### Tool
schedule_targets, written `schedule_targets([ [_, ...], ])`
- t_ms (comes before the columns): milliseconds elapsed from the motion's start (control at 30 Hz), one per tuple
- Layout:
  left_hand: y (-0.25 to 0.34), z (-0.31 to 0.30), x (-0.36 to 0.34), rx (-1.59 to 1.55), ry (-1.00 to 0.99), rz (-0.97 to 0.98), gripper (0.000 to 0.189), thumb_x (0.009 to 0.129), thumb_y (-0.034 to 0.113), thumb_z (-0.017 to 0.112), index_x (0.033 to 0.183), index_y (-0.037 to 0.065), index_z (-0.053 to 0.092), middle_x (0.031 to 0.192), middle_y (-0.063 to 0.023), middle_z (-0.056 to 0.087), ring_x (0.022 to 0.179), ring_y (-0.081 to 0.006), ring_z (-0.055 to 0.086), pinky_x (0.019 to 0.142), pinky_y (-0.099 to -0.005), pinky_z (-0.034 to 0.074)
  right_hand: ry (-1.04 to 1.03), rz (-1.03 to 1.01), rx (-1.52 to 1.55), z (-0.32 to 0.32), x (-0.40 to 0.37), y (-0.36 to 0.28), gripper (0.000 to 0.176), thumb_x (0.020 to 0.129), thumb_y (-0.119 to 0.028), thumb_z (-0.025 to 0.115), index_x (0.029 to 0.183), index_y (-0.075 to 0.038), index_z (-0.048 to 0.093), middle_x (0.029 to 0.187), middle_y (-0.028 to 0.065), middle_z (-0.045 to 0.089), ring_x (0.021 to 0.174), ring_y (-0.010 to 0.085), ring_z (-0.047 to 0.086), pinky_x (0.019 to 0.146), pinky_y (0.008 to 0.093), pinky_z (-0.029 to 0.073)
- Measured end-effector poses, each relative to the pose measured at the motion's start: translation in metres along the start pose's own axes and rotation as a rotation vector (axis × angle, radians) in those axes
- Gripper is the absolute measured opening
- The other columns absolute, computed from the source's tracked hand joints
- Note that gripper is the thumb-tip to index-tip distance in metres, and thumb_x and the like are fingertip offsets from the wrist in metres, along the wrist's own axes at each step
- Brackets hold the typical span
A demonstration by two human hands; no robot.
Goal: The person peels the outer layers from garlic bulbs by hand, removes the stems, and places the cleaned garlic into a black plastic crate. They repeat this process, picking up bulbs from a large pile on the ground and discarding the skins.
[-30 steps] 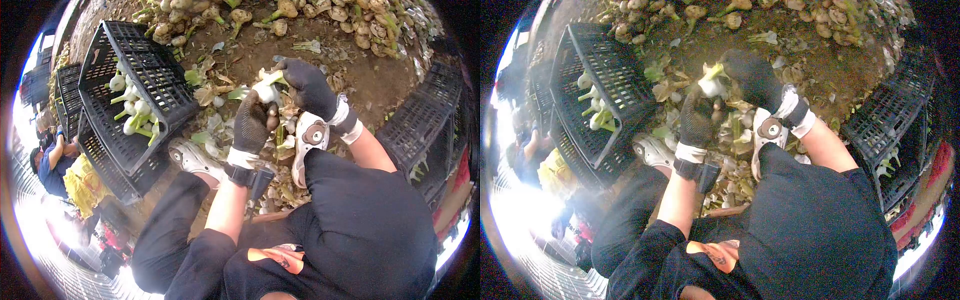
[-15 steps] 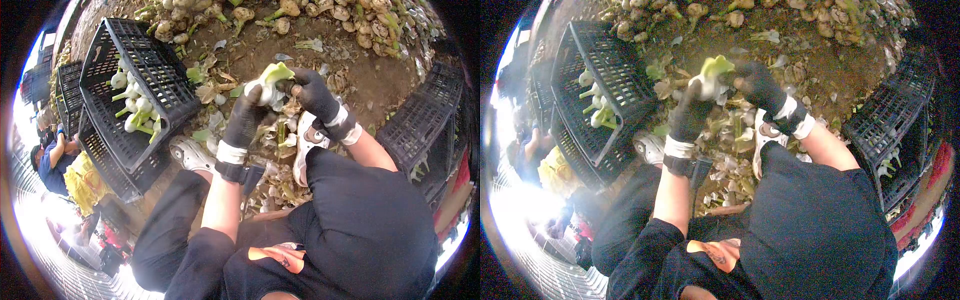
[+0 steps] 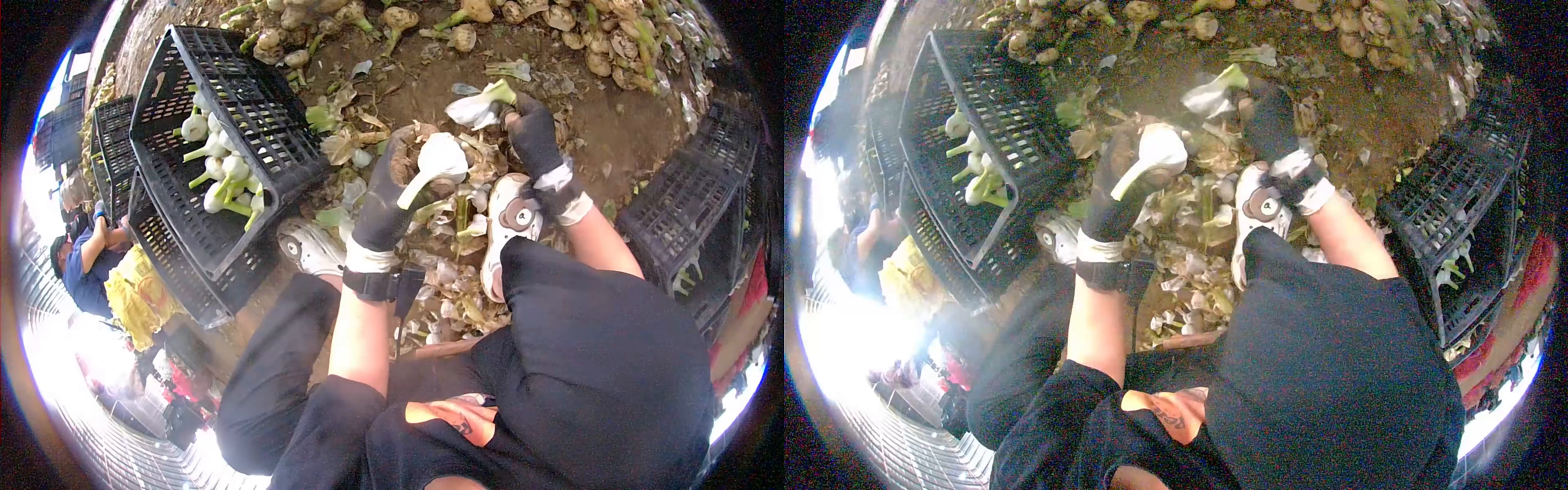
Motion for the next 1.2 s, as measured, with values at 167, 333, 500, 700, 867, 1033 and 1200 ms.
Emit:
schedule_targets([
  [167,0.011,-0.006,0.006,0.442,-0.019,0.349,0.056,0.076,0.006,0.078,0.125,0.002,0.051,0.121,-0.0132,0.06,0.108,-0.0241,0.06,0.093,-0.0353,0.05,-0.146,-0.5,-0.475,0.009,-0.033,-0.097,0.04,0.084,-0.014,0.062,0.123,-0.008,0.059,0.111,0.0152,0.065,0.095,0.0314,0.065,0.083,0.038,0.053],
  [333,0.001,-0.008,0.011,0.231,0.064,0.194,0.058,0.075,0.004,0.079,0.126,0.001,0.051,0.12,-0.0093,0.059,0.109,-0.0169,0.057,0.096,-0.0318,0.047,-0.215,-0.621,-0.431,0.021,-0.039,-0.124,0.038,0.079,-0.014,0.063,0.117,-0.011,0.065,0.104,0.0132,0.068,0.092,0.034,0.067,0.076,0.0403,0.055],
  [500,0.0,-0.003,0.003,0.253,0.172,0.126,0.036,0.087,0.009,0.07,0.12,-0.001,0.059,0.116,-0.012,0.064,0.103,-0.016,0.061,0.091,-0.0283,0.049,-0.146,-0.747,-0.463,0.024,-0.044,-0.147,0.01,0.081,-0.013,0.066,0.09,-0.009,0.063,0.076,0.0132,0.06,0.067,0.036,0.061,0.058,0.0412,0.048],
  [700,-0.019,-0.007,0.003,-0.209,0.206,0.132,0.039,0.098,0.022,0.056,0.131,0.002,0.051,0.124,-0.0132,0.06,0.105,-0.0198,0.062,0.088,-0.03,0.053,-0.367,-0.501,-0.318,0.054,-0.059,-0.057,0.026,0.077,-0.018,0.063,0.1,-0.007,0.064,0.084,0.0171,0.064,0.074,0.0375,0.063,0.063,0.0471,0.05],
  [867,-0.032,-0.027,0.0,0.436,0.254,0.407,0.03,0.099,0.013,0.052,0.126,0.002,0.051,0.125,-0.0142,0.059,0.092,-0.0188,0.062,0.08,-0.0301,0.052,-0.285,-0.24,-0.173,0.043,-0.061,-0.086,0.028,0.086,-0.03,0.065,0.106,-0.011,0.067,0.099,0.0146,0.069,0.088,0.0349,0.067,0.073,0.0409,0.053],
  [1033,0.004,0.002,0.01,-0.461,0.197,0.052,0.049,0.105,0.034,0.029,0.138,-0.001,0.043,0.132,-0.0162,0.055,0.116,-0.0248,0.058,0.092,-0.0302,0.052,-0.207,-0.514,-0.246,0.039,-0.036,-0.119,0.02,0.085,-0.027,0.066,0.101,-0.015,0.068,0.097,0.01,0.069,0.082,0.0318,0.067,0.066,0.0416,0.053],
  [1200,0.055,-0.059,0.011,-0.563,0.361,0.36,0.056,0.101,0.039,0.043,0.139,-0.002,0.039,0.13,-0.0183,0.054,0.118,-0.0288,0.055,0.103,-0.0415,0.047,-0.152,-0.54,-0.683,0.047,0.02,-0.068,0.035,0.086,-0.018,0.066,0.12,-0.01,0.06,0.113,0.0169,0.062,0.101,0.0367,0.061,0.085,0.0448,0.051],
])
Point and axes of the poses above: each hand's wrist, its own x-axis towards the middle knuckle, its own z-axis out of the palm, y = z × x, the point moved 8 cm from there along x, towards the middle knuckle
